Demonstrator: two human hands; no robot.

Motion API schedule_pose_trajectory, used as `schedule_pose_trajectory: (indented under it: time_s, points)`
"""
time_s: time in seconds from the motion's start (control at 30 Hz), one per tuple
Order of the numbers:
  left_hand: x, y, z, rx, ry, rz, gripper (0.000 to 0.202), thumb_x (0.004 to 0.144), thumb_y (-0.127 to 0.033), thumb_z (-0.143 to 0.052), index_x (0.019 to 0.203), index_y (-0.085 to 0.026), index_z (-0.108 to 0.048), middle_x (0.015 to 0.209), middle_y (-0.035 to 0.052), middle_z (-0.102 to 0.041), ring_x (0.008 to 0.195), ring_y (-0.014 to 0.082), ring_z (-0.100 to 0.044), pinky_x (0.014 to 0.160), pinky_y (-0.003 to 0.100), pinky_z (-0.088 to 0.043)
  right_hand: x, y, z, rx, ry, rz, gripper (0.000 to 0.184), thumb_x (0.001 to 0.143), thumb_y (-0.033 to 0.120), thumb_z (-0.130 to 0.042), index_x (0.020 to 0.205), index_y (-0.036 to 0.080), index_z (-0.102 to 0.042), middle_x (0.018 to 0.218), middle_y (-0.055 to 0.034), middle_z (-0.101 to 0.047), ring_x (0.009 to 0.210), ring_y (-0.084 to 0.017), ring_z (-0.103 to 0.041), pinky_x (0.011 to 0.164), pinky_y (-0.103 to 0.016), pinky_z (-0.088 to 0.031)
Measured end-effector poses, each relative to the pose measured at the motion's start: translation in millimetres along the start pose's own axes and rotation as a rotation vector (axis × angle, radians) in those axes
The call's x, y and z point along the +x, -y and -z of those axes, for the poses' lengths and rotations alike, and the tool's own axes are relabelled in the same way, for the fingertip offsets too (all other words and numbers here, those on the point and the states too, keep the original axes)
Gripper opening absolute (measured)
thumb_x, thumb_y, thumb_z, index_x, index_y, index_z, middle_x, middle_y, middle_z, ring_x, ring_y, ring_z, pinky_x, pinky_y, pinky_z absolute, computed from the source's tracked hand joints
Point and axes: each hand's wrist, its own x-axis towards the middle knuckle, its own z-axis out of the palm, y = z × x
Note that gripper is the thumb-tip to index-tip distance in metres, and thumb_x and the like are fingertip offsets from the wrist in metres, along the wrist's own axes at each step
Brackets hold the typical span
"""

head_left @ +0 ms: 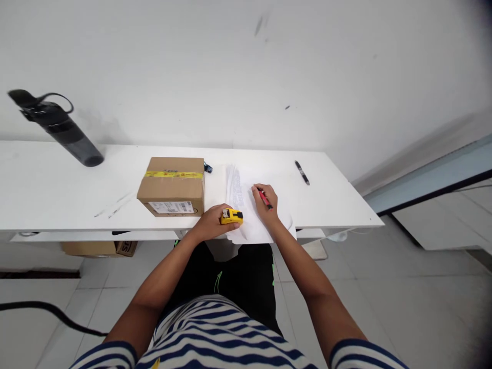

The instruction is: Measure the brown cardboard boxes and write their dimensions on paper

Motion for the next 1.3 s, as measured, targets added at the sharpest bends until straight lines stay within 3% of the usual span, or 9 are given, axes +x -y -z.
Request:
schedule_pose_trajectory:
  time_s: [0.13,0.23,0.37,0.43,0.67,0.77,0.9,1.07,1.3]
  points:
    - [-6.8,6.8,-5.1,-0.056,-0.063,-0.079,0.052,0.075,-0.058,-0.076,0.110,-0.021,-0.067,0.111,0.0075,-0.072,0.102,0.0248,-0.068,0.088,0.038,-0.056,1.6,3.5,-2.2,-0.207,0.092,-0.046,0.046,0.091,0.024,-0.044,0.134,0.017,-0.059,0.121,-0.0158,-0.062,0.101,-0.027,-0.064,0.090,-0.044,-0.052]
    - [-25.1,-3.2,-0.4,-0.147,-0.111,-0.217,0.054,0.074,-0.051,-0.081,0.118,-0.022,-0.068,0.132,0.0142,-0.066,0.125,0.0291,-0.063,0.107,0.045,-0.050,-0.3,19.3,10.3,-0.019,0.248,0.054,0.047,0.091,0.026,-0.049,0.137,0.022,-0.056,0.123,-0.0140,-0.062,0.100,-0.025,-0.064,0.094,-0.048,-0.052]
    - [-58.1,-36.8,21.5,-0.262,-0.179,-0.468,0.051,0.078,-0.051,-0.080,0.121,-0.030,-0.065,0.128,0.0117,-0.070,0.145,0.0288,-0.047,0.118,0.052,-0.042,-16.9,64.9,38.6,0.475,0.945,0.213,0.058,0.086,0.038,-0.071,0.140,0.030,-0.051,0.131,-0.0095,-0.064,0.112,-0.023,-0.066,0.096,-0.042,-0.054]
    - [-69.1,-51.2,34.6,-0.263,-0.261,-0.538,0.054,0.078,-0.061,-0.076,0.122,-0.031,-0.064,0.126,0.0112,-0.071,0.148,0.0303,-0.043,0.120,0.056,-0.038,-31.7,93.5,43.5,0.585,1.132,0.318,0.074,0.076,0.039,-0.083,0.142,0.033,-0.050,0.137,-0.0078,-0.062,0.123,-0.024,-0.062,0.102,-0.041,-0.051]
    - [-85.5,-58.2,72.0,-0.186,-0.613,-0.387,0.093,0.071,-0.092,-0.048,0.136,-0.026,-0.056,0.135,0.0160,-0.062,0.140,0.0380,-0.048,0.116,0.057,-0.041,-58.1,176.4,4.2,0.580,0.774,0.368,0.057,0.077,0.051,-0.081,0.125,0.030,-0.057,0.116,-0.0062,-0.067,0.105,-0.024,-0.066,0.091,-0.040,-0.055]
    - [-90.1,-40.7,93.1,-0.235,-0.792,-0.330,0.107,0.070,-0.096,-0.036,0.150,-0.025,-0.038,0.144,0.0170,-0.053,0.142,0.0362,-0.046,0.117,0.051,-0.041,-33.3,206.3,-11.3,0.426,0.684,0.482,0.060,0.078,0.058,-0.077,0.125,0.026,-0.058,0.116,-0.0084,-0.067,0.104,-0.026,-0.064,0.087,-0.040,-0.054]
    - [-82.1,1.8,118.7,-0.253,-1.032,-0.050,0.087,0.083,-0.081,-0.052,0.149,-0.027,-0.035,0.157,0.0163,-0.042,0.150,0.0329,-0.036,0.123,0.052,-0.030,16.2,235.8,-39.3,0.198,0.620,0.548,0.055,0.084,0.056,-0.069,0.124,0.021,-0.057,0.108,-0.0076,-0.069,0.092,-0.024,-0.064,0.077,-0.035,-0.049]
    - [-63.6,37.5,123.2,-0.371,-0.908,0.087,0.083,0.085,-0.052,-0.070,0.153,-0.028,-0.029,0.161,0.0165,-0.037,0.152,0.0292,-0.034,0.118,0.046,-0.039,47.5,246.2,-81.9,0.052,0.701,0.599,0.054,0.086,0.054,-0.063,0.127,0.020,-0.053,0.102,-0.0056,-0.070,0.086,-0.023,-0.063,0.075,-0.034,-0.046]
    - [-65.1,33.1,113.6,-0.437,-0.848,-0.017,0.062,0.091,-0.045,-0.058,0.148,-0.028,-0.040,0.157,0.0100,-0.047,0.143,0.0253,-0.048,0.116,0.042,-0.043,36.7,240.6,-91.7,0.029,0.717,0.613,0.058,0.088,0.055,-0.060,0.135,0.022,-0.050,0.116,-0.0087,-0.071,0.098,-0.027,-0.064,0.083,-0.038,-0.047]
